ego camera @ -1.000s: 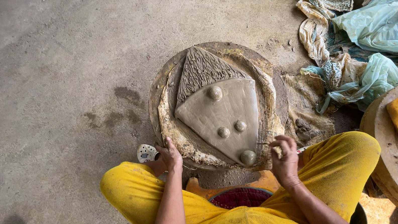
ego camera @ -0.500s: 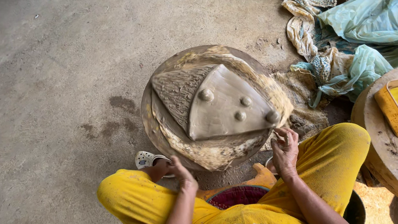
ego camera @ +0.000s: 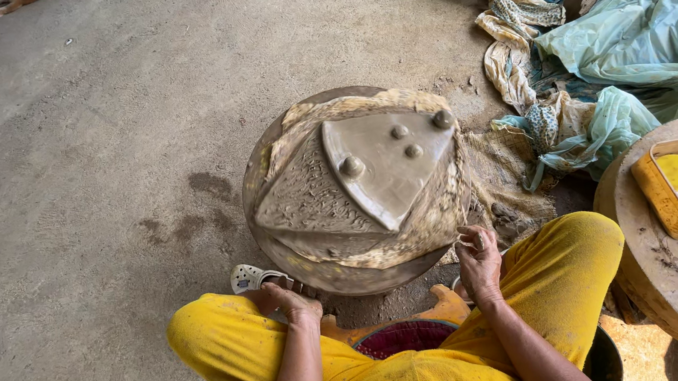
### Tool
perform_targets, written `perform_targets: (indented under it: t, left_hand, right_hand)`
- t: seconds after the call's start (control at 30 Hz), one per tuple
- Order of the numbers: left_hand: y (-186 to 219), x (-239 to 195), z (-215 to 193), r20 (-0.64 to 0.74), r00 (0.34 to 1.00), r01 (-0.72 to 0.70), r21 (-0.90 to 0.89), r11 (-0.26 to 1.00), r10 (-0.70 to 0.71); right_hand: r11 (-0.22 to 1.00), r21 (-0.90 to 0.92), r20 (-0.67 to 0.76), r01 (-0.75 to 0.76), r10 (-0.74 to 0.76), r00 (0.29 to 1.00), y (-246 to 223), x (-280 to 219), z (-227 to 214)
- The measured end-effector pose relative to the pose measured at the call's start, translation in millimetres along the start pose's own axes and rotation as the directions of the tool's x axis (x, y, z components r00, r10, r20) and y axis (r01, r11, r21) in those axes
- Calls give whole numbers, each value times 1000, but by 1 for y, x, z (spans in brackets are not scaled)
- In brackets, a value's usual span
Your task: The person shapes a clay mask by hand, smoothing the edges and pressing clay decorative elements onto the surface.
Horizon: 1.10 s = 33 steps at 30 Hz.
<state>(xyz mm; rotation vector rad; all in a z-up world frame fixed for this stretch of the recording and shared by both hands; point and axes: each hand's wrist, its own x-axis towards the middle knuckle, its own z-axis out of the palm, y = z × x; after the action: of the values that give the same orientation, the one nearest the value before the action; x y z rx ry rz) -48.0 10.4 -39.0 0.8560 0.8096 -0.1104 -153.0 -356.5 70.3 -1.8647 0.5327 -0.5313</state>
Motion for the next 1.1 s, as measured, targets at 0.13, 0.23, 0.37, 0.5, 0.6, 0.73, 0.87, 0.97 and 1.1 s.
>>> perform_targets:
  t: [0.13,0.23,0.37,0.5,0.6,0.73,0.87,0.97,1.1]
  left_hand:
    - [-1,7,-4,34,999,21,-38,999,-20]
    - [0,8,-5,56,998,23,-61,998,-20]
    - [-1,10,-2,99,995,27,-84,996,-19]
    - [-1,12,3,163,986,47,-106,993,-29]
    - [-5,11,3,227,973,81,-130,988,-50]
    - [-8,6,-3,306,942,179,-123,976,-134]
    - [-17,1,-9,368,912,235,-110,966,-180]
    - [-18,-2,-11,399,890,282,-96,955,-223]
    - [-22,-8,-7,442,868,260,-14,965,-227]
  right_hand:
    - [1000,-13,-20,5,-5,1000,0,0,-1]
    - [1000,9,-12,15,-15,1000,1,0,1]
    - [998,-52,-8,29,-29,1000,5,0,1]
    - [999,-44,5,17,-17,1000,8,0,2]
    - [997,-82,-2,7,-7,1000,9,0,2]
    - [1000,10,9,4,-4,1000,12,-1,3]
    - [999,32,31,38,-39,999,15,0,3]
    - [1000,7,39,3,-3,999,15,1,5]
    - [1000,0,42,-2,2,999,12,1,1]
